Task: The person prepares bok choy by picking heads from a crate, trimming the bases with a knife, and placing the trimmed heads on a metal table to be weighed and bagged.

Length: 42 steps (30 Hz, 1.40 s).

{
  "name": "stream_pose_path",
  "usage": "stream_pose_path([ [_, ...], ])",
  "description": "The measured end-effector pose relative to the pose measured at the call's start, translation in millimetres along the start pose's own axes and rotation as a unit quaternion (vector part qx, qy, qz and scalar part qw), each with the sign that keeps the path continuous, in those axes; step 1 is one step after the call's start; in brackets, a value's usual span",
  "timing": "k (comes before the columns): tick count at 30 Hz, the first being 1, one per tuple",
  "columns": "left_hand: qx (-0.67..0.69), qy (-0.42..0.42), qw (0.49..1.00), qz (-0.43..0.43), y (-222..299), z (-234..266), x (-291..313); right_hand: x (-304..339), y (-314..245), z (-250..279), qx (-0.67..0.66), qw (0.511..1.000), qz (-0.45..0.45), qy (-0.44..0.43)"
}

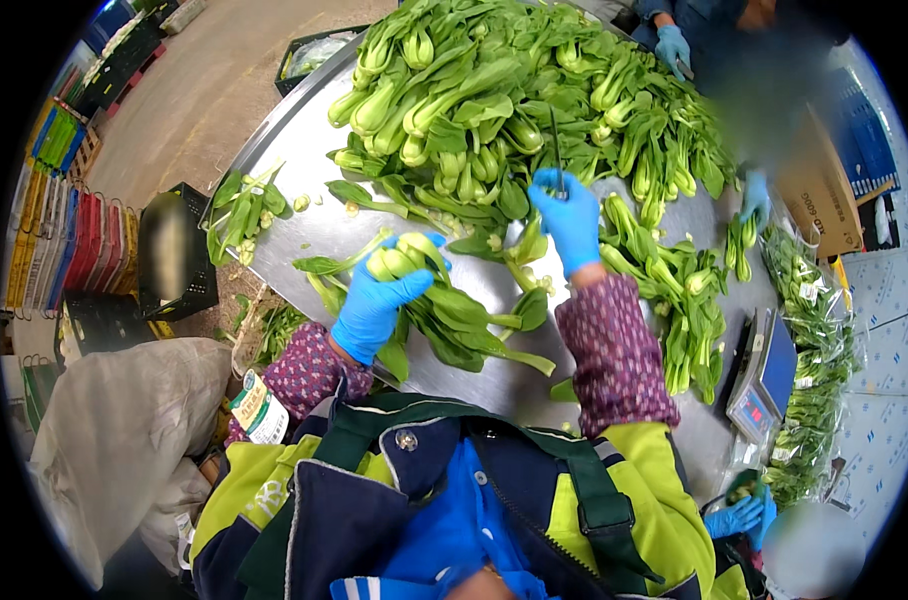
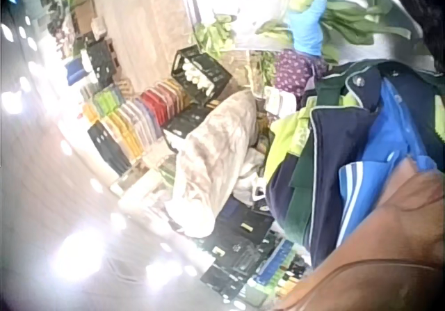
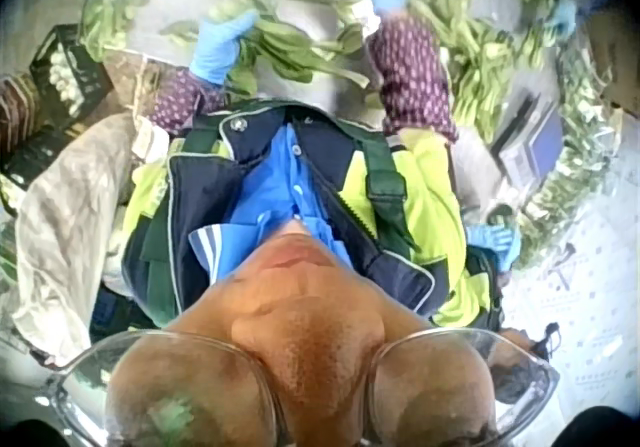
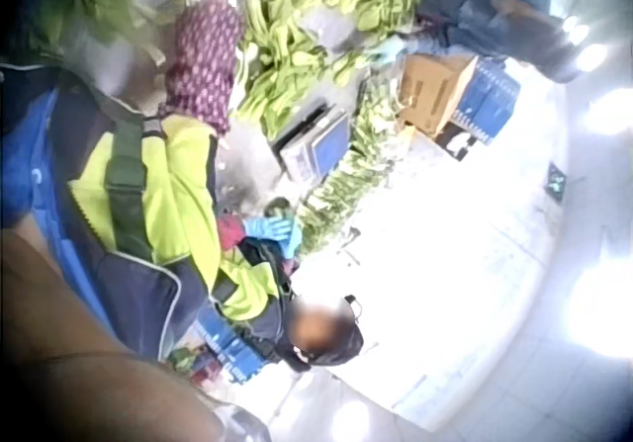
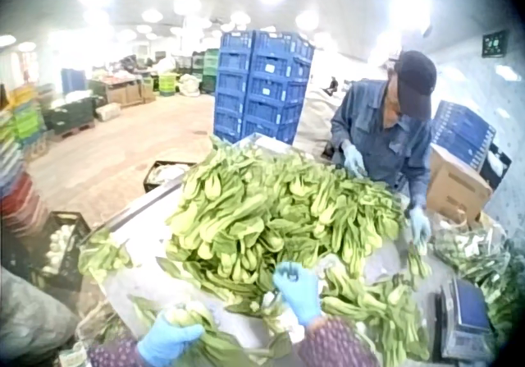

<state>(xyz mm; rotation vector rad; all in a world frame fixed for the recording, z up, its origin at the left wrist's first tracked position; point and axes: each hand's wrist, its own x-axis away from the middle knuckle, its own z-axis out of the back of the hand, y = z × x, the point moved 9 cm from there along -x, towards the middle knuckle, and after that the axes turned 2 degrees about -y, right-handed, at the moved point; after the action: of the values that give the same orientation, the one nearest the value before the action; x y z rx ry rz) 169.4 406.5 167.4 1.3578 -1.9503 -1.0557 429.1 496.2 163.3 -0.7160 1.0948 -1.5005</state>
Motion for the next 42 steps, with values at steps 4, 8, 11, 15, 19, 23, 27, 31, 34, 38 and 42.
stream_pose_path([
  [4, -0.038, 0.016, 0.999, 0.026, -18, 3, 3, -79, 3, -24, 0.126, 0.983, 0.110, 0.077],
  [8, -0.120, 0.030, 0.992, -0.022, -5, 11, 3, -107, 20, -31, 0.220, 0.975, 0.017, -0.031],
  [11, -0.134, 0.072, 0.987, -0.060, 5, 17, 5, -84, 5, 9, 0.098, 0.992, 0.080, 0.029],
  [15, -0.168, -0.022, 0.984, 0.050, -18, -1, 1, -13, -16, 71, 0.115, 0.991, 0.020, 0.059],
  [19, -0.468, -0.156, 0.842, -0.220, 20, -83, 7, 72, -26, 49, -0.034, 0.987, -0.137, -0.075],
  [23, -0.486, -0.250, 0.784, -0.295, 27, -112, 10, 140, -74, 13, -0.205, 0.945, -0.142, -0.211],
  [27, -0.291, -0.212, 0.914, -0.187, 25, -85, 13, 140, -82, 48, 0.108, 0.992, 0.056, -0.020],
  [31, -0.270, -0.178, 0.935, -0.148, 19, -74, 21, 171, -128, 27, 0.311, 0.916, 0.249, -0.048],
  [34, -0.255, -0.157, 0.948, -0.111, 18, -73, 29, 173, -133, 16, 0.343, 0.902, 0.248, -0.088],
  [38, -0.318, -0.191, 0.921, -0.121, 15, -70, 33, 173, -134, 15, 0.392, 0.885, 0.233, -0.097],
  [42, -0.317, -0.219, 0.901, -0.199, 24, -75, 40, 163, -95, 22, 0.364, 0.894, 0.213, -0.151],
])
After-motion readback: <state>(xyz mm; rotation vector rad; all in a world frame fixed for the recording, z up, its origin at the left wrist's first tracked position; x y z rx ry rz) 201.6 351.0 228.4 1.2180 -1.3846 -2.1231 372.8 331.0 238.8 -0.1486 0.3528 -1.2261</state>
